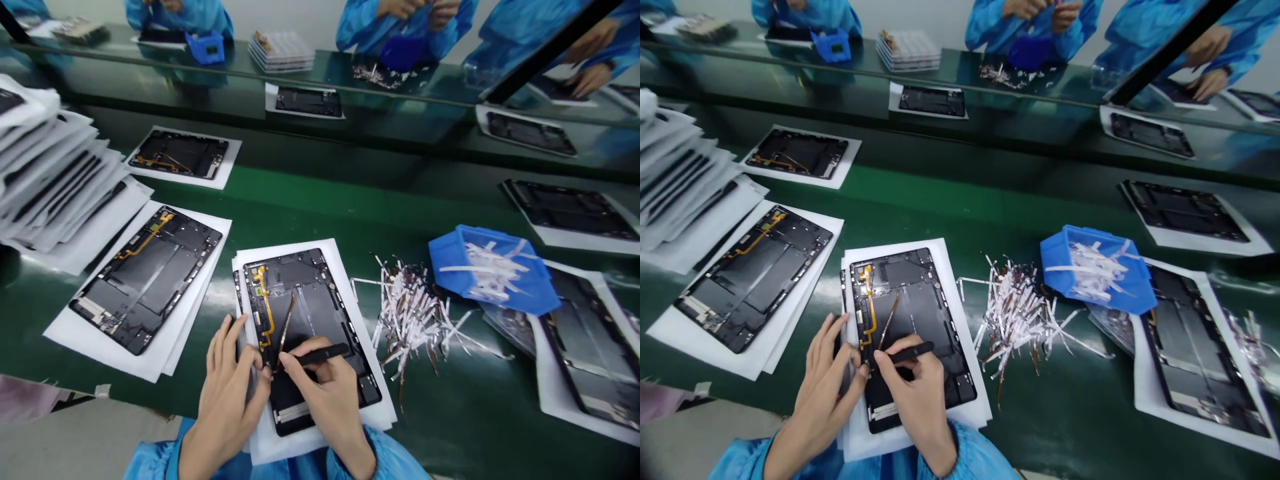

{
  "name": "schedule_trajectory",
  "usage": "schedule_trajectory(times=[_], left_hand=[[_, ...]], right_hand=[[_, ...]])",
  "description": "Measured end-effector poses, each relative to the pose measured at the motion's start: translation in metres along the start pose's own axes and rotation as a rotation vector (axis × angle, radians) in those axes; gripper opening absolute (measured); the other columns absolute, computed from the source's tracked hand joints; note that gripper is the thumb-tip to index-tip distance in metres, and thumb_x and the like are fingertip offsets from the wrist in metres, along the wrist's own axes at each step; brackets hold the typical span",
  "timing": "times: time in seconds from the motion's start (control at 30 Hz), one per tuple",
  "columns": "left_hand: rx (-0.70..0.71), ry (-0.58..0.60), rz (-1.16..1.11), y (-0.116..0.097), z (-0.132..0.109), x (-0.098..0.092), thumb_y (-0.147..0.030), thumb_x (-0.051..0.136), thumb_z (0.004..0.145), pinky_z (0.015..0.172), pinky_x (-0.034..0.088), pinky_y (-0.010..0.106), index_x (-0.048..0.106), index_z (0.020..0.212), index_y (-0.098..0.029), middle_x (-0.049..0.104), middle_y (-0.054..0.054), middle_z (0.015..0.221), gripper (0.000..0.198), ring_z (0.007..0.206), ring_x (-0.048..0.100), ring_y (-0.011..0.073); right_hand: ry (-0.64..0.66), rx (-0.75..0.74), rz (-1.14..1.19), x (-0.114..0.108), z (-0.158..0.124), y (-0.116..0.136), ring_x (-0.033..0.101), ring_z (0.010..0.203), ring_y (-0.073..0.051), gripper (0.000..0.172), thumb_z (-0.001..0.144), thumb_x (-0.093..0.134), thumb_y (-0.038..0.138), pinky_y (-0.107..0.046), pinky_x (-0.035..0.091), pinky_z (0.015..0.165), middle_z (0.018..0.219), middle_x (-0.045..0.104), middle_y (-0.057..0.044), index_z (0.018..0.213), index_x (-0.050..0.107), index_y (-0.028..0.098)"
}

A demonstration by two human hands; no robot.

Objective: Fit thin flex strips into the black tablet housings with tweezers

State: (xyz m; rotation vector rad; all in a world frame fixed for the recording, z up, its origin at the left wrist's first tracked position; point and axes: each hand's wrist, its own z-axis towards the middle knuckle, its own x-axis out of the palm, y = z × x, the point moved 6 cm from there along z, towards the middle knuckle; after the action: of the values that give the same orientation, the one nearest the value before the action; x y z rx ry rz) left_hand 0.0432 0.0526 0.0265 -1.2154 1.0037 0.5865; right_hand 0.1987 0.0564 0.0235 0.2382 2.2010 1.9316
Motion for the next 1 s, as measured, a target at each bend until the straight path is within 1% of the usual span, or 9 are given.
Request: schedule_trajectory(times=[0.13,0.23,0.3,0.4,0.47,0.53,0.7,0.83,1.0], left_hand=[[0.016,0.001,-0.062,0.003,-0.005,-0.004,-0.019,0.051,0.094,0.109,0.034,0.064,0.053,0.123,-0.024,0.015,0.011,0.162,0.029,0.151,0.004,0.0362],[0.111,0.028,-0.139,0.004,-0.012,-0.008,-0.019,0.056,0.093,0.109,0.033,0.063,0.060,0.120,-0.029,0.010,0.007,0.163,0.030,0.150,0.005,0.0396],[0.145,0.025,-0.238,0.007,-0.018,-0.013,-0.017,0.056,0.094,0.109,0.038,0.055,0.066,0.111,-0.029,0.027,0.009,0.155,0.023,0.145,0.025,0.0352],[0.161,0.095,-0.462,0.010,-0.029,-0.017,-0.016,0.055,0.096,0.092,0.051,0.034,0.064,0.109,-0.025,0.060,0.009,0.114,0.019,0.108,0.059,0.0205],[0.130,0.160,-0.530,0.013,-0.035,-0.017,-0.018,0.056,0.097,0.078,0.053,0.027,0.063,0.108,-0.023,0.065,0.005,0.093,0.014,0.087,0.063,0.0163],[0.090,0.187,-0.516,0.016,-0.040,-0.017,-0.022,0.056,0.098,0.073,0.054,0.026,0.064,0.107,-0.023,0.068,0.004,0.088,0.013,0.081,0.065,0.0161],[0.075,0.223,-0.489,0.016,-0.041,-0.016,-0.021,0.050,0.100,0.081,0.055,0.028,0.066,0.117,-0.024,0.072,0.007,0.101,0.023,0.092,0.068,0.0180],[0.066,0.258,-0.521,0.017,-0.040,-0.011,-0.019,0.051,0.099,0.083,0.056,0.028,0.067,0.119,-0.026,0.073,0.007,0.105,0.026,0.093,0.068,0.0181],[-0.207,0.270,-0.718,0.025,-0.037,0.000,-0.032,0.056,0.098,0.062,0.051,0.020,0.065,0.111,-0.023,0.067,0.000,0.077,0.019,0.066,0.061,0.0122]], right_hand=[[0.145,-0.183,0.079,0.005,-0.011,0.020,0.072,0.076,-0.014,0.010,0.085,0.072,0.017,-0.021,0.060,0.069,0.081,0.069,0.002,0.084,0.064,0.024],[0.161,-0.330,-0.011,0.001,-0.018,0.037,0.070,0.077,-0.013,0.011,0.096,0.057,0.022,-0.023,0.058,0.071,0.083,0.067,0.001,0.087,0.060,0.025],[0.126,-0.359,-0.247,0.000,-0.018,0.040,0.068,0.072,-0.013,0.018,0.101,0.046,0.024,-0.023,0.056,0.067,0.079,0.064,0.001,0.088,0.058,0.024],[0.200,-0.365,-0.700,0.011,-0.017,0.032,0.068,0.064,-0.018,0.020,0.102,0.045,0.033,-0.028,0.052,0.055,0.082,0.062,-0.002,0.092,0.059,0.022],[0.267,-0.369,-0.897,0.020,-0.018,0.025,0.070,0.062,-0.021,0.025,0.101,0.044,0.038,-0.030,0.049,0.050,0.085,0.063,-0.004,0.090,0.059,0.022],[0.301,-0.358,-0.948,0.025,-0.020,0.020,0.070,0.061,-0.020,0.028,0.102,0.041,0.038,-0.029,0.048,0.048,0.085,0.063,-0.003,0.087,0.059,0.022],[0.252,-0.357,-0.820,0.023,-0.023,0.013,0.071,0.065,-0.017,0.029,0.104,0.039,0.032,-0.026,0.053,0.057,0.085,0.066,-0.002,0.089,0.062,0.022],[0.184,-0.377,-0.654,0.018,-0.030,0.007,0.071,0.074,-0.018,0.020,0.100,0.046,0.018,-0.028,0.056,0.072,0.089,0.069,-0.005,0.097,0.066,0.021],[0.127,-0.300,-0.266,0.003,-0.035,0.020,0.069,0.076,-0.015,0.020,0.089,0.061,0.008,-0.023,0.057,0.070,0.086,0.069,-0.001,0.088,0.070,0.026]])
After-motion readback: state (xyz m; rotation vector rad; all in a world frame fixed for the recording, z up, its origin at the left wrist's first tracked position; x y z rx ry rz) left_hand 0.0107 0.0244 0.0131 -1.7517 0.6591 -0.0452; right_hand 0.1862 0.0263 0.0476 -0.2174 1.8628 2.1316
